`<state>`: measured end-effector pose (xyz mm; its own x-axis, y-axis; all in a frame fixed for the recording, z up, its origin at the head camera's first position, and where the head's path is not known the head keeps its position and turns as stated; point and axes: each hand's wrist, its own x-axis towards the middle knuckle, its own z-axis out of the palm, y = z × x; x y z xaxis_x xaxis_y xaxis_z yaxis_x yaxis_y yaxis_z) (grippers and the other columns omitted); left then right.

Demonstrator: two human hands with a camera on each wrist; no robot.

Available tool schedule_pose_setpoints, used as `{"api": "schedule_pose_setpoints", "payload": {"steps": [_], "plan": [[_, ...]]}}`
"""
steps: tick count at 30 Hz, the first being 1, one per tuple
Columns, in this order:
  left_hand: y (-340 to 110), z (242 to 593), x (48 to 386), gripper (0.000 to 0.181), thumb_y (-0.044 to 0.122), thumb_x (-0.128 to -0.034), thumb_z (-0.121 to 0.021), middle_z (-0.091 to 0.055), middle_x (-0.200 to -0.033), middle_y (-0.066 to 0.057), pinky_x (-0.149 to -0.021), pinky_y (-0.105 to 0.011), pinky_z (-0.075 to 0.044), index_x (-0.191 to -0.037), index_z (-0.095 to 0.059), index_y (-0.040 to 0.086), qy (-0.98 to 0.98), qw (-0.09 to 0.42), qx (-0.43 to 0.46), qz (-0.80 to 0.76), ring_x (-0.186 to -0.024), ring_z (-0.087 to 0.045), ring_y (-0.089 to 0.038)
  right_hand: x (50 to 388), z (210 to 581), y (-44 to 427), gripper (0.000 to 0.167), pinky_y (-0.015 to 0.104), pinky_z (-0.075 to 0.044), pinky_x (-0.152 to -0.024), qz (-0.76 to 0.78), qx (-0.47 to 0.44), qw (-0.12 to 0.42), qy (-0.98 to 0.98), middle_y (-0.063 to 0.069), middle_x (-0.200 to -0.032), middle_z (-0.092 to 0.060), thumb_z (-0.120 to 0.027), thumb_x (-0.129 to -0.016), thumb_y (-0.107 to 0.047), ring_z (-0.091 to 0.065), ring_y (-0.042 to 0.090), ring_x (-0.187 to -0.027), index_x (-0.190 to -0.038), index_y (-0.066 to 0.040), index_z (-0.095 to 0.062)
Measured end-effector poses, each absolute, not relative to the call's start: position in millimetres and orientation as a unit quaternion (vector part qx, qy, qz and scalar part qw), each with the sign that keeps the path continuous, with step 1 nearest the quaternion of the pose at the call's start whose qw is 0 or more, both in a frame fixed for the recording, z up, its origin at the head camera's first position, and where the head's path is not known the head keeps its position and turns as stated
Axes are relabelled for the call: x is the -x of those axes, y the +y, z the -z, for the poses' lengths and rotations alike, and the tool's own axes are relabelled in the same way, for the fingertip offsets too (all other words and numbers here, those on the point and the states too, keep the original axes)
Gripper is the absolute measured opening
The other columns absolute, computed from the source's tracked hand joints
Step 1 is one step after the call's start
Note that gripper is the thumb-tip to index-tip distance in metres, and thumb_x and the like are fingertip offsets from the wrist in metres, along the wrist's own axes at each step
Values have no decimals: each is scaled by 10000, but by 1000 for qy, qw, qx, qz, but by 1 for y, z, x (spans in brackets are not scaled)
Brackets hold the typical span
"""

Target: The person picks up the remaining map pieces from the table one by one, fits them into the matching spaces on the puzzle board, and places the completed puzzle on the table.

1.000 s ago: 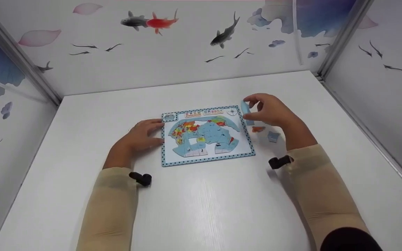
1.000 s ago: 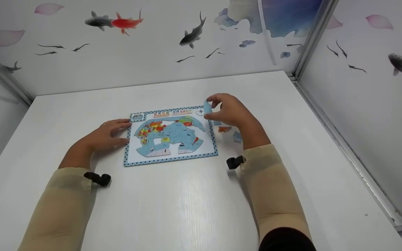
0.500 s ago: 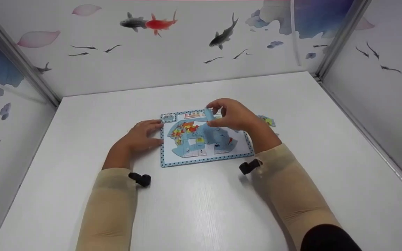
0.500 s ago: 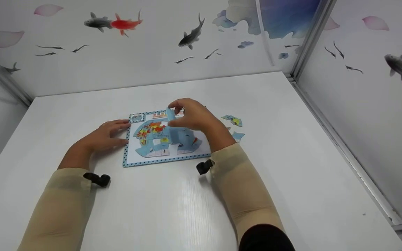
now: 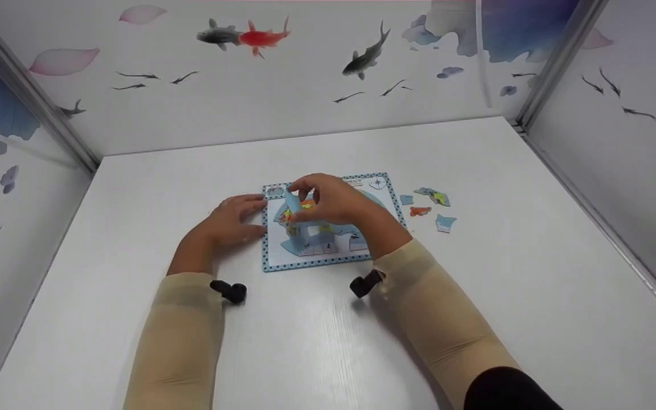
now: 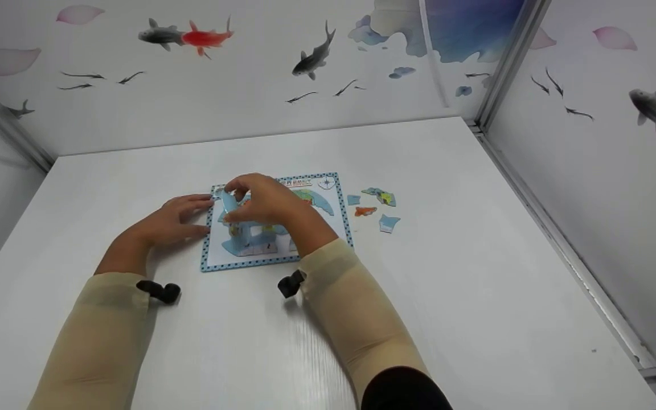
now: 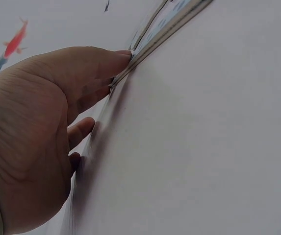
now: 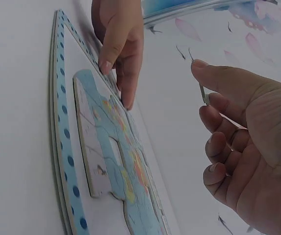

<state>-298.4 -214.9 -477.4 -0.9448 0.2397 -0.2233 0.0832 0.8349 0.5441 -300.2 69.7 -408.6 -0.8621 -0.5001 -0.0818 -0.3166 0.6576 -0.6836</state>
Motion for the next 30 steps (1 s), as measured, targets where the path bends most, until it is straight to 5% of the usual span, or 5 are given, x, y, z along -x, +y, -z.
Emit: {"api": "schedule_pose_setpoints", "payload": {"steps": [11,30], "plan": [[-216,479,303,743,483,-947,-728,-263,-1771,159,-1344,-662,-167,-1628,-440,409,949,135,-93,-271,-1701,-116,-276,297,416,55,603,366,-567,-972,356,235,152,891,-80,-1245,-647,-861,-898,-457,-605,187,-1136,-1446,-344,-636],[-217,479,302,723,497,-968,-695,-264,-1773,161,-1349,-643,-169,-1635,-434,393,949,135,-118,-260,-1701,-116,-274,297,460,31,586,342,-552,-990,343,234,169,894,-80,-1146,-641,-873,-890,-373,-635,142,-1077,-1429,-255,-676]]}}
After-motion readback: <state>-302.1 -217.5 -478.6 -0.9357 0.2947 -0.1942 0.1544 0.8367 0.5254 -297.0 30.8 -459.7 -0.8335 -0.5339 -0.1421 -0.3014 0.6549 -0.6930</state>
